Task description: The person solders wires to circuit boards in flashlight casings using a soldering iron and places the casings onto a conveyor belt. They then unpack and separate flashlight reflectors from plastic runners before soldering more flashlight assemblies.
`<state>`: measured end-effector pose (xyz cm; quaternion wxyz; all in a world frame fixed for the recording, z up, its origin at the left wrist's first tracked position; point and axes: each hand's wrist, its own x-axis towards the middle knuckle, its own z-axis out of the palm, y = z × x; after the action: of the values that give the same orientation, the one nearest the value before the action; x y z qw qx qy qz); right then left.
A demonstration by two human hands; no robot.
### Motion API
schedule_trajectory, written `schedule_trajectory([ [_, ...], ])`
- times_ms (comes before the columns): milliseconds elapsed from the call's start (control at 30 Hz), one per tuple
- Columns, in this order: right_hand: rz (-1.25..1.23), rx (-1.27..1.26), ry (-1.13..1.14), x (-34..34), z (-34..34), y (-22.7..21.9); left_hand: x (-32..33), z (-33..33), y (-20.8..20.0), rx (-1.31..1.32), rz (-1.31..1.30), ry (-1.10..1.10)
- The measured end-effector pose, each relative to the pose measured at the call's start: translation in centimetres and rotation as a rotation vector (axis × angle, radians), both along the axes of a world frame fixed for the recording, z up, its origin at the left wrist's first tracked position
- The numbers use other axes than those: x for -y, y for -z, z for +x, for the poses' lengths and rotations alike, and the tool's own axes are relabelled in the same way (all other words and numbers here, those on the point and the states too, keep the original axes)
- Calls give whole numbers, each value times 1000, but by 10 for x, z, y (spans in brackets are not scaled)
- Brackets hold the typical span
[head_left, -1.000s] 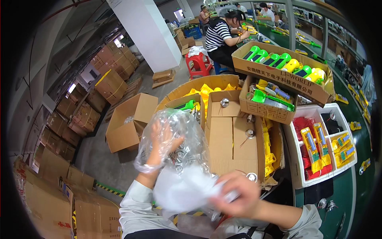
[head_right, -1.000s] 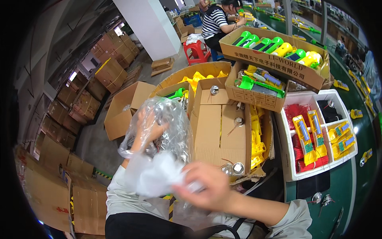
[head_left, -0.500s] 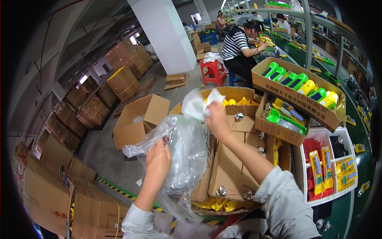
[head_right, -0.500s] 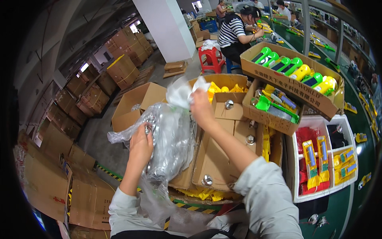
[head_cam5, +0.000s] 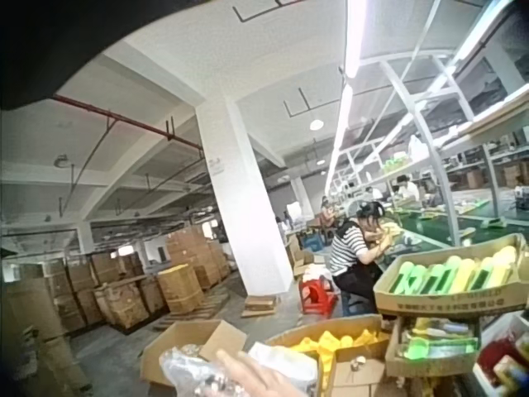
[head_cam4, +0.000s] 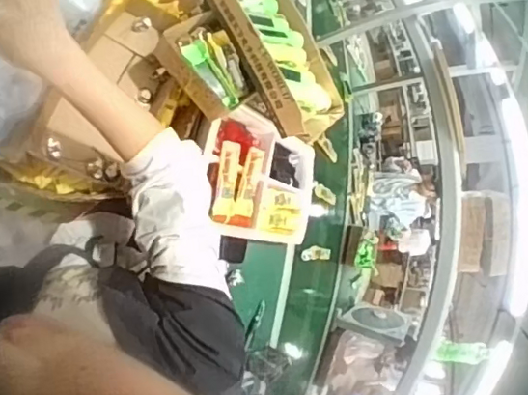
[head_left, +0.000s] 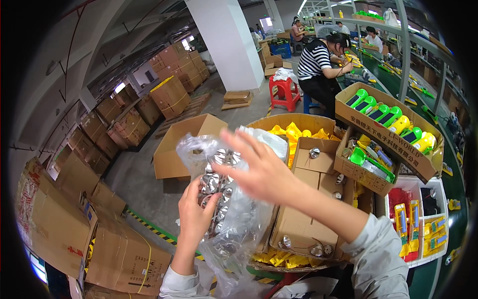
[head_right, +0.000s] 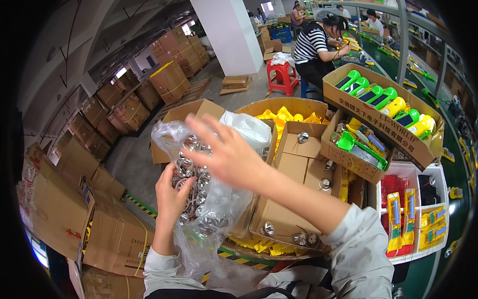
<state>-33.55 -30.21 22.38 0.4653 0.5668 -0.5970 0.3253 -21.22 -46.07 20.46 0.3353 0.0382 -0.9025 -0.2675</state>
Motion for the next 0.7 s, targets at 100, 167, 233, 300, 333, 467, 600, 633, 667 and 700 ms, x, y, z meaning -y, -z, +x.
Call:
schedule_trajectory([
  [100, -92, 318, -64, 26, -62, 23, 3, -3, 4, -7, -13, -9],
  [167, -164, 595, -159, 21, -63, 8, 2, 6, 1, -33, 48, -8],
  [233, -222, 890, -238, 20, -65, 10, 6, 6, -1, -37, 67, 25],
  [300, 6, 768, -133, 28, -65, 19, 19, 9, -1, -42, 93, 67],
  [333, 6, 774, -128, 30, -63, 25, 24, 11, -1, -22, 149, 67],
  [467, 636, 666, 99, 16, -51, 40, 12, 5, -32, -122, 442, 230],
  [600, 432, 773, 191, -10, -41, 24, 13, -14, -47, -460, 401, 298],
  [633, 404, 719, 67, -15, -38, 22, 13, -17, -54, -512, 398, 284],
  [667, 374, 664, -45, -24, -35, 21, 13, -24, -58, -585, 420, 288],
  [700, 395, 725, -226, -30, -23, 18, 7, -26, -68, -683, 417, 294],
])
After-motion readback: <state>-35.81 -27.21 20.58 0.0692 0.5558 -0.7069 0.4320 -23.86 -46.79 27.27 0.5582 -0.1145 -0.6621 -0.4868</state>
